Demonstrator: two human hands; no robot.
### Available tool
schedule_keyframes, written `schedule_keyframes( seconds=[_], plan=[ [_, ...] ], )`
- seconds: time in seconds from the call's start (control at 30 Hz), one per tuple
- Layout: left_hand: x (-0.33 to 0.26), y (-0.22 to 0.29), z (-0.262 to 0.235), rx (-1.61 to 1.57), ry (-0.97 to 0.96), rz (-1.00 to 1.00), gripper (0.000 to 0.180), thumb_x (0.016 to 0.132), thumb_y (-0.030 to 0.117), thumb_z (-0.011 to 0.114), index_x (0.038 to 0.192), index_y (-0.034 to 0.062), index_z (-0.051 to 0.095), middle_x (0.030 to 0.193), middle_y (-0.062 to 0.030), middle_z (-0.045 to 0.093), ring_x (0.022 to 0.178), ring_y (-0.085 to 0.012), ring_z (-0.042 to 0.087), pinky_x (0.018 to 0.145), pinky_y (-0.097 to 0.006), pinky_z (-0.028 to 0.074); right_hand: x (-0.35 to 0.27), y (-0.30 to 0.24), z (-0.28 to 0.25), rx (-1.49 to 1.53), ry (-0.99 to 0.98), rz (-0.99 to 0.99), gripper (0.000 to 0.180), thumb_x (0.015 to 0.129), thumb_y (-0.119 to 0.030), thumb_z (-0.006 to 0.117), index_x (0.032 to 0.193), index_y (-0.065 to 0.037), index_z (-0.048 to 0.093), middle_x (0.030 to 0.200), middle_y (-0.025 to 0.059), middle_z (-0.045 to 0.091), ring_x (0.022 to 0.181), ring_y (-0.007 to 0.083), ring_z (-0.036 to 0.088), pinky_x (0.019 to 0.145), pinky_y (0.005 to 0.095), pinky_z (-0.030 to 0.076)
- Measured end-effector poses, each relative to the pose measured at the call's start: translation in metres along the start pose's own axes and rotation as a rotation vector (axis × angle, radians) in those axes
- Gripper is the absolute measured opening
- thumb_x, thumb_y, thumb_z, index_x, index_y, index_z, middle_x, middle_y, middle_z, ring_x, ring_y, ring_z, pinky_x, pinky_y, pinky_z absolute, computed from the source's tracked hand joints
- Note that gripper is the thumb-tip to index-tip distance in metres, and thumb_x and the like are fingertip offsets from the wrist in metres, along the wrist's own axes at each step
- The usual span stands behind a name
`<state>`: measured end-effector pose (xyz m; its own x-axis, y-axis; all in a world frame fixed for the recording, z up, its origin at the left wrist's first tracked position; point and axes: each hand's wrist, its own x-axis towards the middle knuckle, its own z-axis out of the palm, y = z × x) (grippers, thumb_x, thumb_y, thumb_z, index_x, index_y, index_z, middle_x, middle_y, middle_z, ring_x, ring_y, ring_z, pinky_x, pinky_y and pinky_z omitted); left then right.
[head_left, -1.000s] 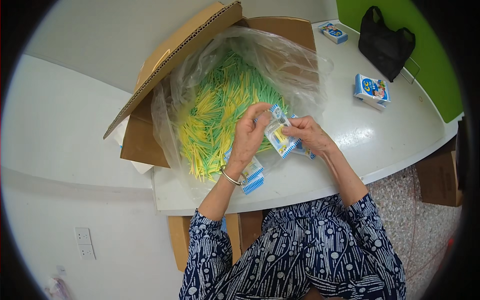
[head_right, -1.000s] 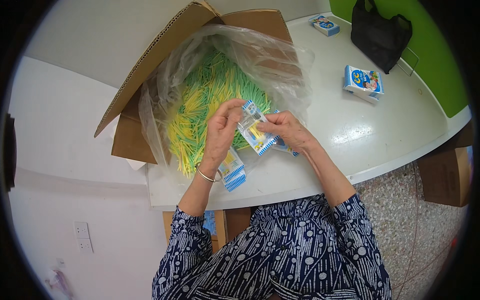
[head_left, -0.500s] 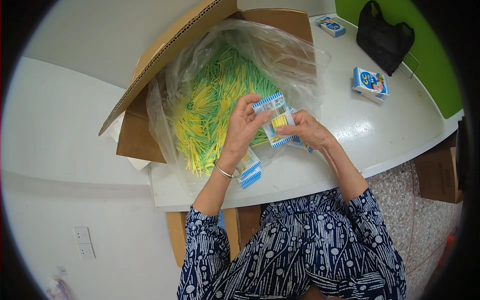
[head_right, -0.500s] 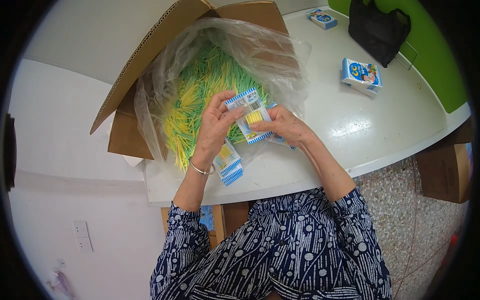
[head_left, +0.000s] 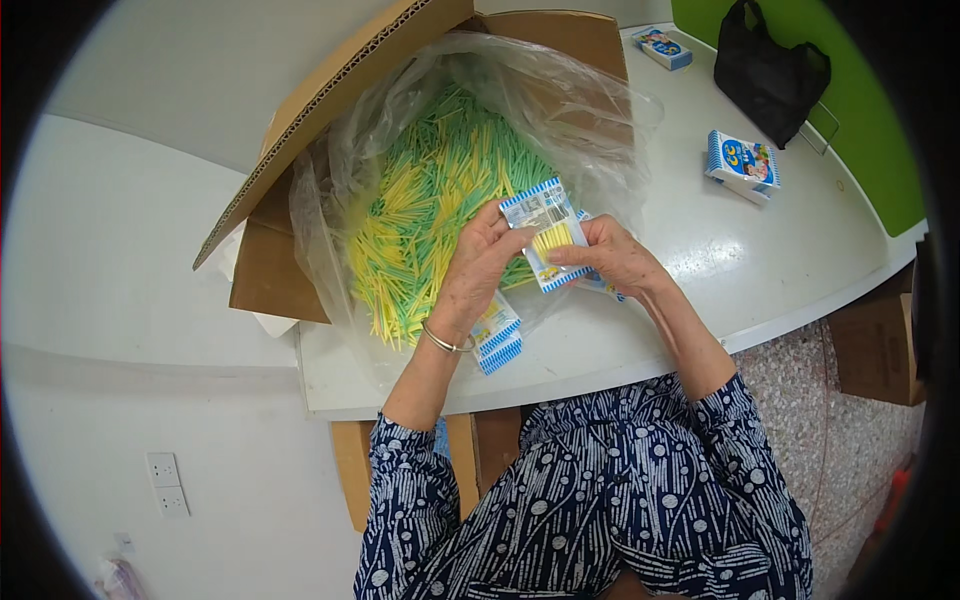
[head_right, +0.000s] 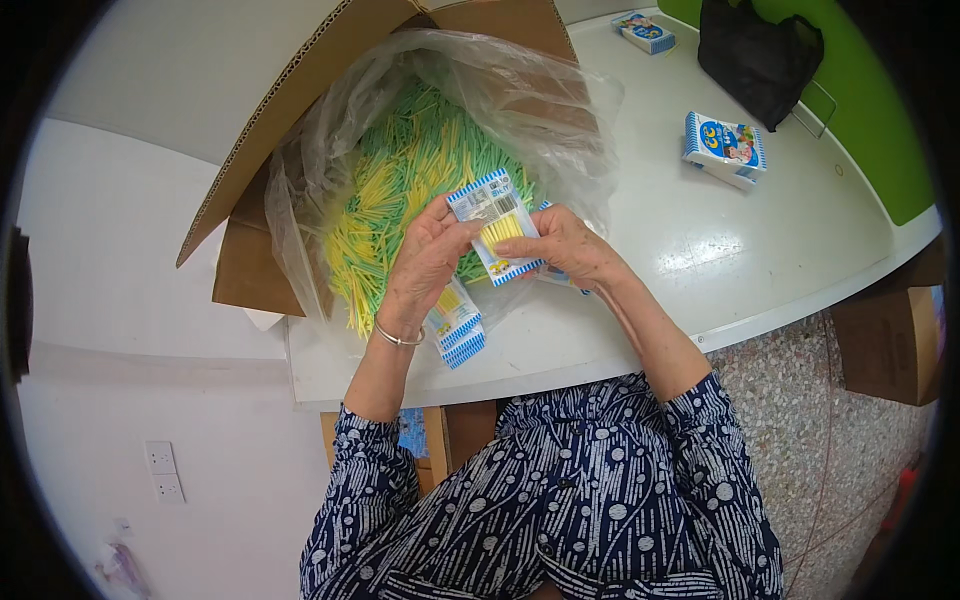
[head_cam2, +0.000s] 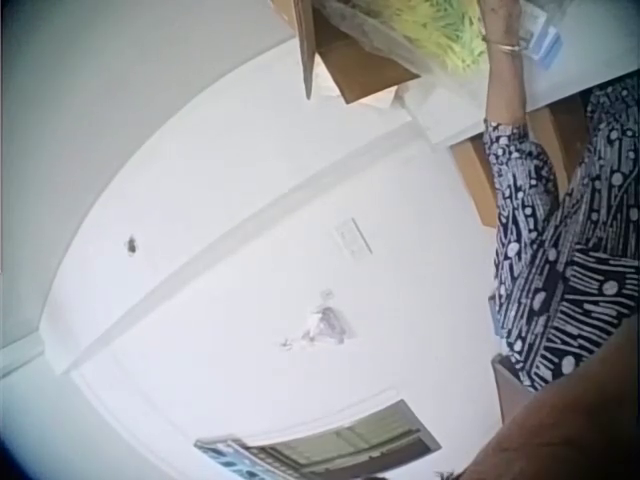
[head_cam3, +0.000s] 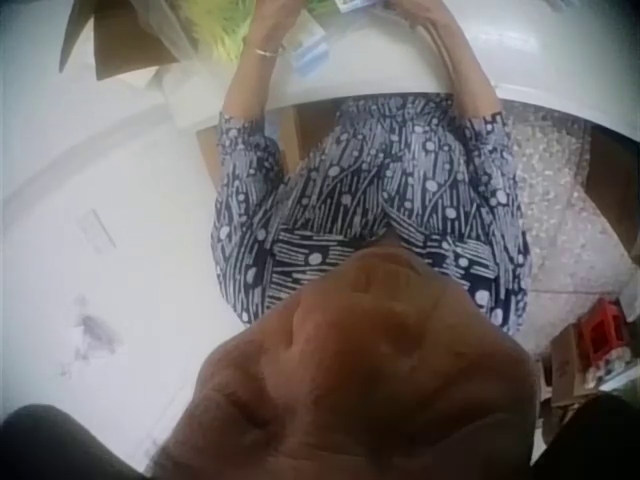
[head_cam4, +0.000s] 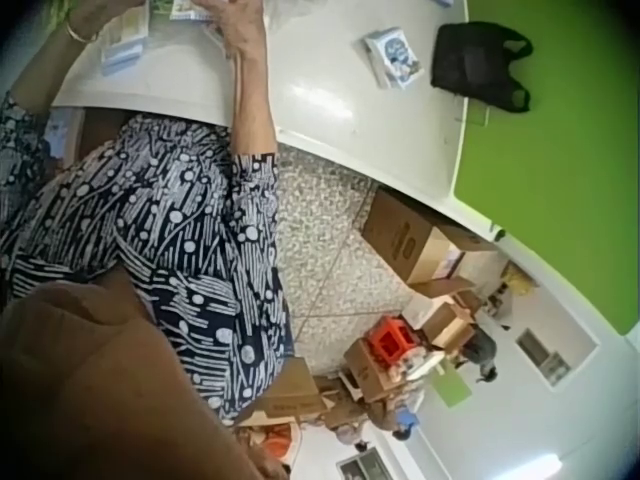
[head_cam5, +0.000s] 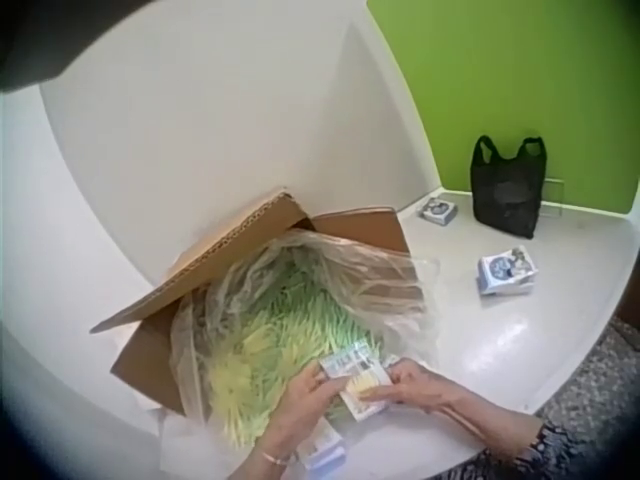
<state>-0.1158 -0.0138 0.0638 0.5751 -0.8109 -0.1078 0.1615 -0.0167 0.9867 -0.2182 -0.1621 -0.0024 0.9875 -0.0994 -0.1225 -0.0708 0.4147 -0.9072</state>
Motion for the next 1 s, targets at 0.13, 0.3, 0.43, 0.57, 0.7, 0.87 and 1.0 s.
schedule_keyframes(
  seconds=[0.13, 0.3, 0.43, 0.57, 0.7, 0.87, 1.0],
  plan=[
    [-0.002, 0.001, 0.001, -0.024, -0.005, -0.030, 0.028, 0.085, 0.004, 0.056, 0.112, -0.0013, 0.050, 0.104, -0.0087, 0.062, 0.092, -0.0111, 0.058, 0.082, -0.025, 0.046, 0.001, 0.003, -0.002, -0.018, 0.020, -0.004, 0.030, 0.075, -0.018, 0.075, 0.094, 0.005, 0.067, 0.082, 0.0099, 0.068, 0.069, 0.0124, 0.062, 0.059, 0.0242, 0.049],
    [-0.003, -0.005, -0.001, 0.076, -0.029, -0.024, 0.033, 0.084, 0.003, 0.057, 0.116, -0.0001, 0.049, 0.108, -0.0084, 0.061, 0.096, -0.0123, 0.057, 0.086, -0.027, 0.044, 0.002, 0.007, -0.003, -0.032, 0.009, -0.013, 0.027, 0.076, -0.018, 0.074, 0.090, 0.003, 0.068, 0.081, 0.0088, 0.067, 0.067, 0.0112, 0.061, 0.057, 0.0237, 0.048],
    [-0.001, -0.006, 0.004, 0.109, -0.002, -0.018, 0.033, 0.083, 0.002, 0.058, 0.115, -0.0001, 0.050, 0.107, -0.0079, 0.061, 0.094, -0.0116, 0.057, 0.086, -0.026, 0.043, 0.000, 0.004, 0.000, -0.043, 0.014, -0.009, 0.026, 0.076, -0.019, 0.074, 0.088, 0.003, 0.069, 0.079, 0.0079, 0.067, 0.067, 0.0105, 0.061, 0.057, 0.0236, 0.047],
    [-0.001, -0.007, 0.005, 0.157, 0.047, 0.006, 0.035, 0.080, 0.001, 0.057, 0.115, -0.0005, 0.048, 0.103, -0.0069, 0.061, 0.092, -0.0113, 0.057, 0.085, -0.026, 0.043, 0.000, 0.004, -0.001, -0.064, -0.033, -0.011, 0.030, 0.076, -0.020, 0.074, 0.094, 0.002, 0.067, 0.082, 0.0075, 0.067, 0.071, 0.0104, 0.061, 0.059, 0.0232, 0.048],
    [-0.002, -0.002, 0.009, 0.193, 0.084, 0.018, 0.038, 0.079, -0.001, 0.054, 0.116, -0.0018, 0.045, 0.103, -0.0065, 0.060, 0.092, -0.0116, 0.056, 0.085, -0.027, 0.043, -0.002, 0.001, -0.001, -0.036, -0.088, -0.010, 0.027, 0.080, -0.012, 0.069, 0.103, 0.003, 0.064, 0.088, 0.0080, 0.068, 0.075, 0.0107, 0.062, 0.064, 0.0238, 0.050],
    [-0.003, -0.003, 0.008, 0.193, 0.061, 0.012, 0.039, 0.079, -0.002, 0.053, 0.117, -0.0020, 0.044, 0.104, -0.0070, 0.059, 0.094, -0.0119, 0.056, 0.086, -0.026, 0.043, -0.003, 0.005, -0.001, 0.047, -0.073, -0.006, 0.029, 0.079, -0.019, 0.071, 0.098, 0.002, 0.066, 0.086, 0.0088, 0.067, 0.076, 0.0117, 0.063, 0.064, 0.0240, 0.052],
    [-0.003, -0.006, 0.007, 0.151, 0.050, 0.021, 0.040, 0.079, -0.002, 0.054, 0.117, -0.0023, 0.044, 0.105, -0.0069, 0.059, 0.094, -0.0122, 0.056, 0.086, -0.026, 0.043, -0.002, 0.009, -0.004, 0.099, -0.085, 0.041, 0.026, 0.082, -0.010, 0.066, 0.103, 0.005, 0.064, 0.090, 0.0103, 0.068, 0.077, 0.0135, 0.064, 0.065, 0.0247, 0.053]
  ],
)
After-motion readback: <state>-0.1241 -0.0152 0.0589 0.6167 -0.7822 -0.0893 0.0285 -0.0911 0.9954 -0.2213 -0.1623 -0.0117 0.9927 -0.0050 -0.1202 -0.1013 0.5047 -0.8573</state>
